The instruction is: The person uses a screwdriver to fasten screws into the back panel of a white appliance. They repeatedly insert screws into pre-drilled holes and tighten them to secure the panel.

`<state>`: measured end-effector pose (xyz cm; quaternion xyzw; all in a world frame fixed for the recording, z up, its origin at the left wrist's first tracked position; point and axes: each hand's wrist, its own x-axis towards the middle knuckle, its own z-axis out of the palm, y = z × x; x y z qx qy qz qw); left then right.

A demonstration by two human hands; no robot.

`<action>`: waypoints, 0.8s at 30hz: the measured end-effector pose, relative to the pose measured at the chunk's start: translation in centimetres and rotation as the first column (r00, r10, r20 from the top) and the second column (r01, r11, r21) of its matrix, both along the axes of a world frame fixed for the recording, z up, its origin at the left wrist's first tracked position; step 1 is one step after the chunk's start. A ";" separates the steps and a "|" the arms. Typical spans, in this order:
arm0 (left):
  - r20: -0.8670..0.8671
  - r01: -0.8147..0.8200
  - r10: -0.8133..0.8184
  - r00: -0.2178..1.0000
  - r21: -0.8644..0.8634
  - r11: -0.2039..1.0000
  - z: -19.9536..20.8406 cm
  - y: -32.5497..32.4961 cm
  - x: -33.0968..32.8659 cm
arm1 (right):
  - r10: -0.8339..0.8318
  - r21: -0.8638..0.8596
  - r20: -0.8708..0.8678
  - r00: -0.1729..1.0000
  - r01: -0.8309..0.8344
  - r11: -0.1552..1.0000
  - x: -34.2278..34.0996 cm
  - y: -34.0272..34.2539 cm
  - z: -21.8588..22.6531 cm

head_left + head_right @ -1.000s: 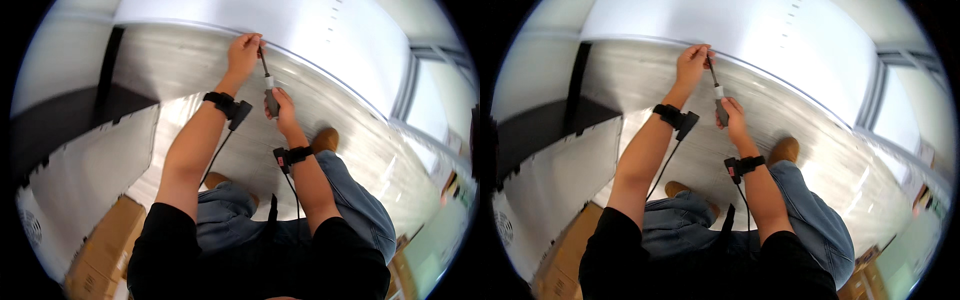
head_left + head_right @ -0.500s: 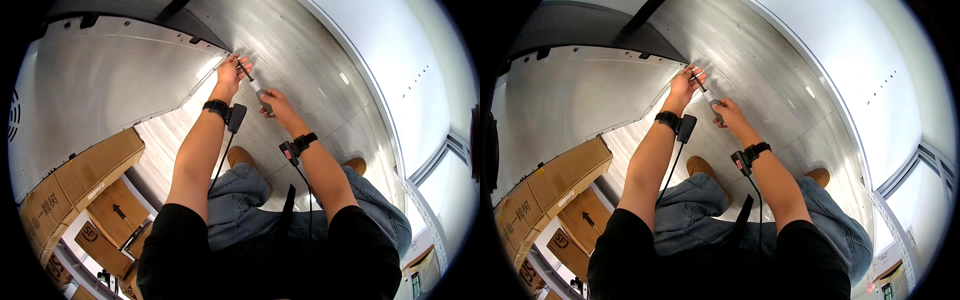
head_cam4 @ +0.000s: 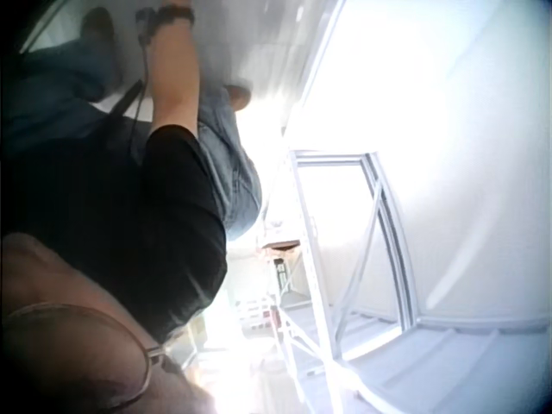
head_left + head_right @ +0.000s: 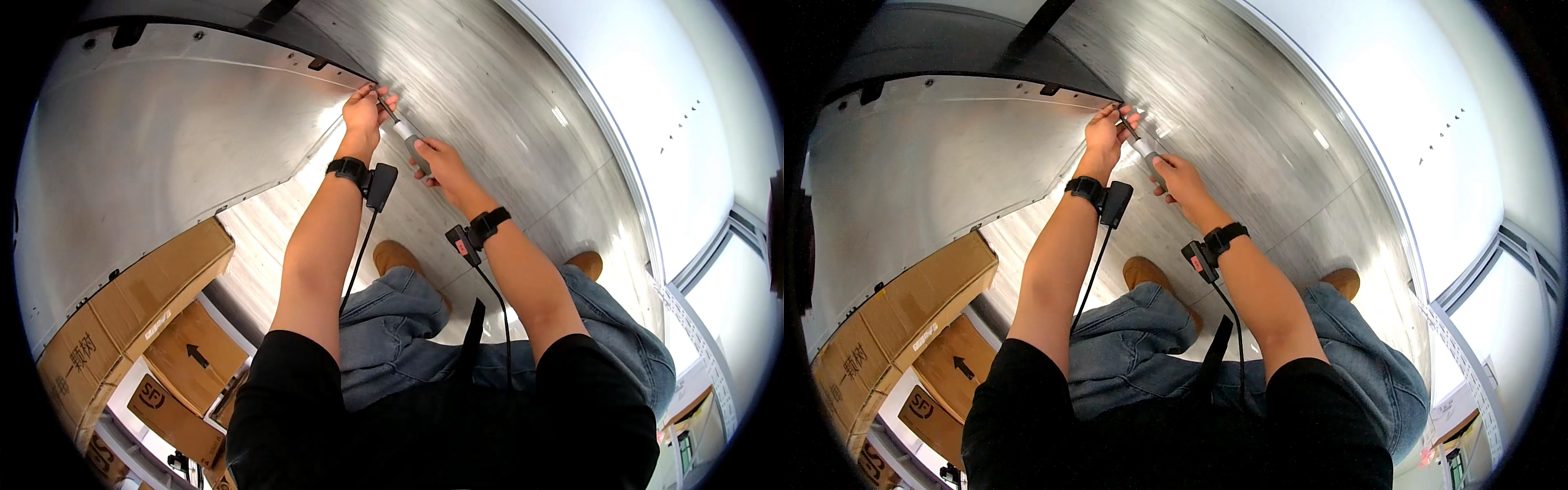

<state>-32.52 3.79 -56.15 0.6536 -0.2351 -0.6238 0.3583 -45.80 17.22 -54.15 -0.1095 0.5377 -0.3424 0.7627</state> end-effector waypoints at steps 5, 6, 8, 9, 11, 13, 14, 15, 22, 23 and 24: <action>-0.032 -0.007 0.007 0.999 -0.010 1.000 0.0 -0.2 0.1 | 0.014 0.006 0.002 1.000 -0.014 1.000 -0.2 -0.3 -0.1; -0.040 -0.010 0.009 0.999 -0.015 1.000 -0.1 -0.2 0.2 | 0.014 0.004 0.005 1.000 -0.014 1.000 -0.2 -0.3 -0.1; -0.003 -0.015 0.015 1.000 -0.006 1.000 0.4 -0.2 -0.2 | 0.021 0.003 0.004 1.000 -0.021 1.000 -0.2 -0.5 -0.1; 0.016 -0.020 0.020 1.000 -0.002 1.000 0.6 -0.2 -0.3 | 0.026 0.002 0.004 1.000 -0.026 1.000 -0.2 -0.5 -0.1; 0.006 -0.016 0.016 1.000 -0.004 1.000 0.9 -0.3 -0.6 | 0.012 0.007 0.001 1.000 -0.012 1.000 -0.3 -0.6 0.2; 0.009 -0.008 0.008 1.000 -0.010 1.000 1.1 -0.4 -0.7 | 0.005 0.005 0.000 1.000 -0.005 1.000 -0.4 -0.7 0.3; 0.015 -0.002 0.002 1.000 -0.016 1.000 1.2 -0.4 -0.7 | 0.004 0.000 0.000 1.000 -0.004 1.000 -0.4 -0.7 0.2; 0.021 0.005 -0.005 1.000 -0.022 1.000 1.3 -0.4 -0.7 | 0.003 -0.004 0.000 1.000 -0.003 1.000 -0.5 -0.7 0.2; 0.039 0.015 -0.014 0.999 -0.040 0.999 1.7 -0.4 -0.7 | 0.017 0.006 -0.002 1.000 -0.017 1.000 -0.7 -1.0 0.8; 0.047 0.018 -0.016 0.999 -0.037 0.999 1.7 -0.3 -0.7 | 0.018 0.010 0.000 1.000 -0.018 1.000 -0.7 -1.0 0.7; 0.056 0.020 -0.018 0.998 -0.033 0.999 1.7 -0.3 -0.7 | 0.019 0.013 0.002 1.000 -0.019 1.000 -0.7 -1.0 0.7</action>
